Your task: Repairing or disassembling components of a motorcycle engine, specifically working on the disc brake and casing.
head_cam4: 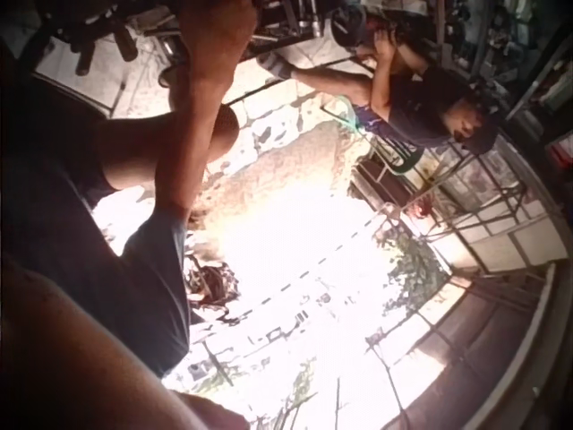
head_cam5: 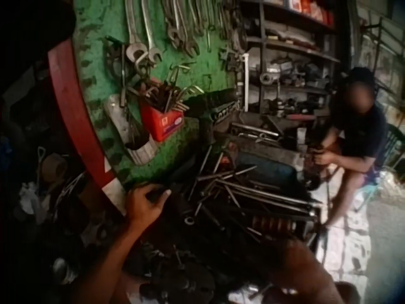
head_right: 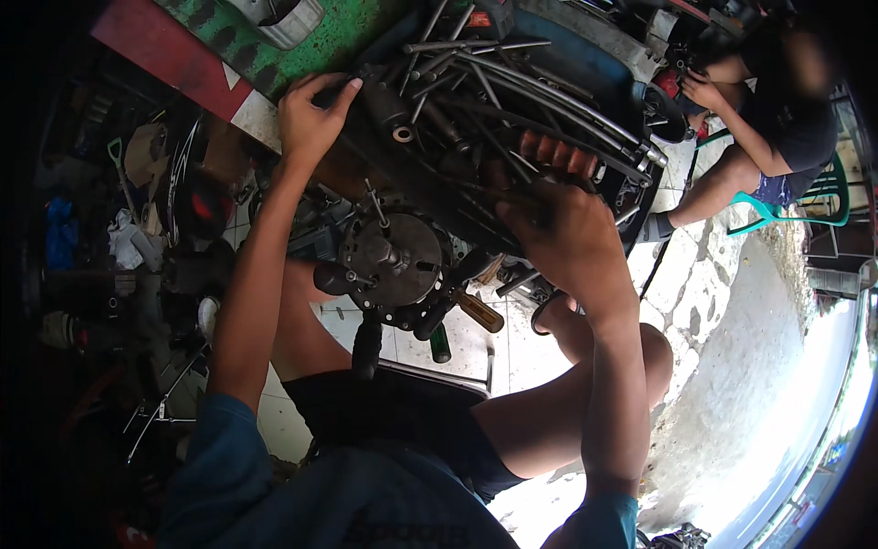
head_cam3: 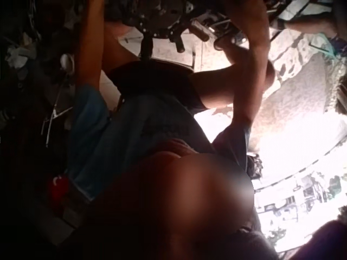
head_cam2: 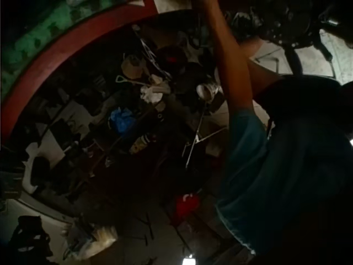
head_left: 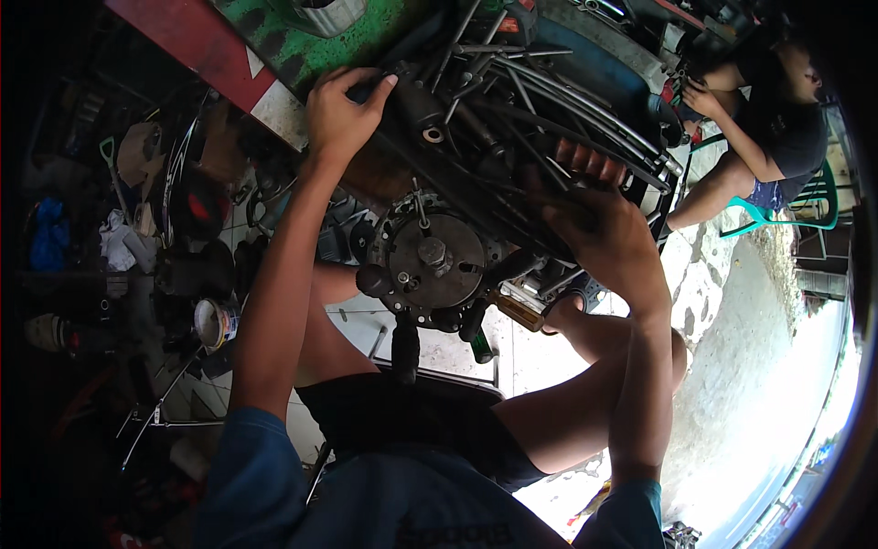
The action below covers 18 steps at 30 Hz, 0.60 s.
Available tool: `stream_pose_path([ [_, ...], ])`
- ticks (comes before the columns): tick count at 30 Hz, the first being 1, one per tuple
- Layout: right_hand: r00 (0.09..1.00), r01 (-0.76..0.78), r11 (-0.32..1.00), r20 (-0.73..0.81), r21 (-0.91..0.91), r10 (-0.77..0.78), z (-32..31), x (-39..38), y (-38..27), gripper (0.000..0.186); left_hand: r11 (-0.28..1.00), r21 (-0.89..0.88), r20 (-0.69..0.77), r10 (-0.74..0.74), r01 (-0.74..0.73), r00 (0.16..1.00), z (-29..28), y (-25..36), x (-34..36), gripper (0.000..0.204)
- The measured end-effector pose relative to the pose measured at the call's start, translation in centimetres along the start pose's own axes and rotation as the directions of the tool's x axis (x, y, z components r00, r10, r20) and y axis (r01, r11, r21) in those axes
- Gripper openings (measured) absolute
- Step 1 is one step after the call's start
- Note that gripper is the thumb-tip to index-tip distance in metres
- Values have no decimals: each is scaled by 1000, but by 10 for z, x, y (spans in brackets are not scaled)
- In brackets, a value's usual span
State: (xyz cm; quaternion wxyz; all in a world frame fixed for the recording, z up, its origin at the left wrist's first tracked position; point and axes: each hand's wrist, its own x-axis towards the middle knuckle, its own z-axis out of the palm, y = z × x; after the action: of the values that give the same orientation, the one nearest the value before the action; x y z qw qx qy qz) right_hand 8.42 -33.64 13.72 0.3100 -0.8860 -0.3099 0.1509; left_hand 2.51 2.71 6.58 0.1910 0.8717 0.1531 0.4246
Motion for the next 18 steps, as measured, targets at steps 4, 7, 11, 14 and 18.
stream_pose_path([
  [4, 1000, 21, 987, 19, 161, -24, -20, -13, 0, 23, 994, 69, 59, 77, -81, 995, -13, 7, -1, 29],
  [7, 1000, -11, 856, 5, 517, 10, -35, -22, 8, 25, 996, 60, 86, 64, -69, 994, -20, 17, -7, 27],
  [11, 997, -27, 808, -37, 589, 60, -29, -27, 13, 35, 1000, 22, 138, 14, -18, 990, -28, 20, -10, 21],
  [14, 995, -2, 806, -75, 592, 58, -23, -26, 11, 36, 1000, -11, 137, 17, -16, 990, -33, 17, -13, 21],
  [18, 996, -15, 857, -65, 515, 56, -17, -20, 12, 37, 997, -67, 124, 39, -31, 992, -36, 8, -17, 20],
])
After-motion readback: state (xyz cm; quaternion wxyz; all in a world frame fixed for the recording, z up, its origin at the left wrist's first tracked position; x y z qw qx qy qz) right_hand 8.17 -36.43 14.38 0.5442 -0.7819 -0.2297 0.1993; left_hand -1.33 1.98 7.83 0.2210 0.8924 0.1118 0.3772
